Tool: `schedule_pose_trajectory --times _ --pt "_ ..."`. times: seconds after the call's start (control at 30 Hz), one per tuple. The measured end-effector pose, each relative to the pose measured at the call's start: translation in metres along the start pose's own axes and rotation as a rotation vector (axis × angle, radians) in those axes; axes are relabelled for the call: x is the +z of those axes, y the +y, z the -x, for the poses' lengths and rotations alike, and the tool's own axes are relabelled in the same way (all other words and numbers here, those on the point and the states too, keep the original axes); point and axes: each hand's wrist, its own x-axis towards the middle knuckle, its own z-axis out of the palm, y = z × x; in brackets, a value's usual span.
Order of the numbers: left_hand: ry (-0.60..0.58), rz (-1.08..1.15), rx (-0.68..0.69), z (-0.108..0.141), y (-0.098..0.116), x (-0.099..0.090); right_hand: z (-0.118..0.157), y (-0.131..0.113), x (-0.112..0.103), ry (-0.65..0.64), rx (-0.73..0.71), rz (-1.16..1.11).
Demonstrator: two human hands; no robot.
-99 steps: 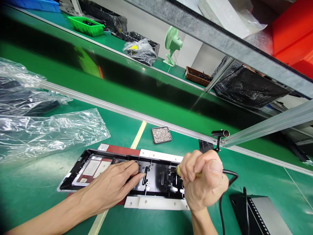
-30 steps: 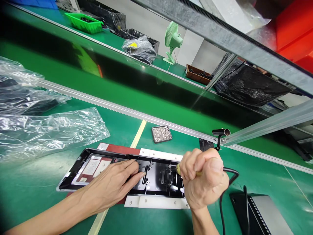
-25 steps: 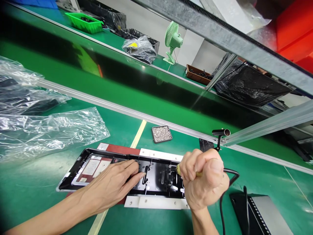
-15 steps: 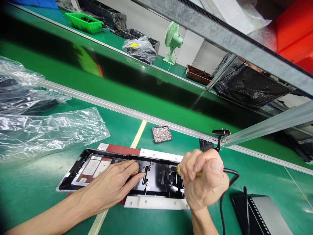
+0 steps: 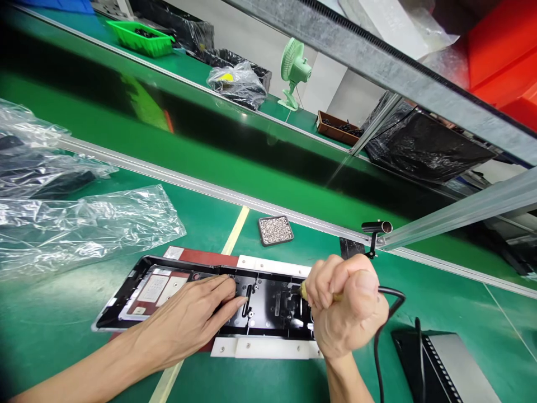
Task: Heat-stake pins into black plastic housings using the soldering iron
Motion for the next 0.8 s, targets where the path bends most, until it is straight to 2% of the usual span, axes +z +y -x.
schedule_pose_trajectory --times 0.8 --pt "0.048 -0.003 0.032 0.0019 -0.0035 0.0066 -0.0020 0.0001 0.0008 -0.003 -0.021 0.015"
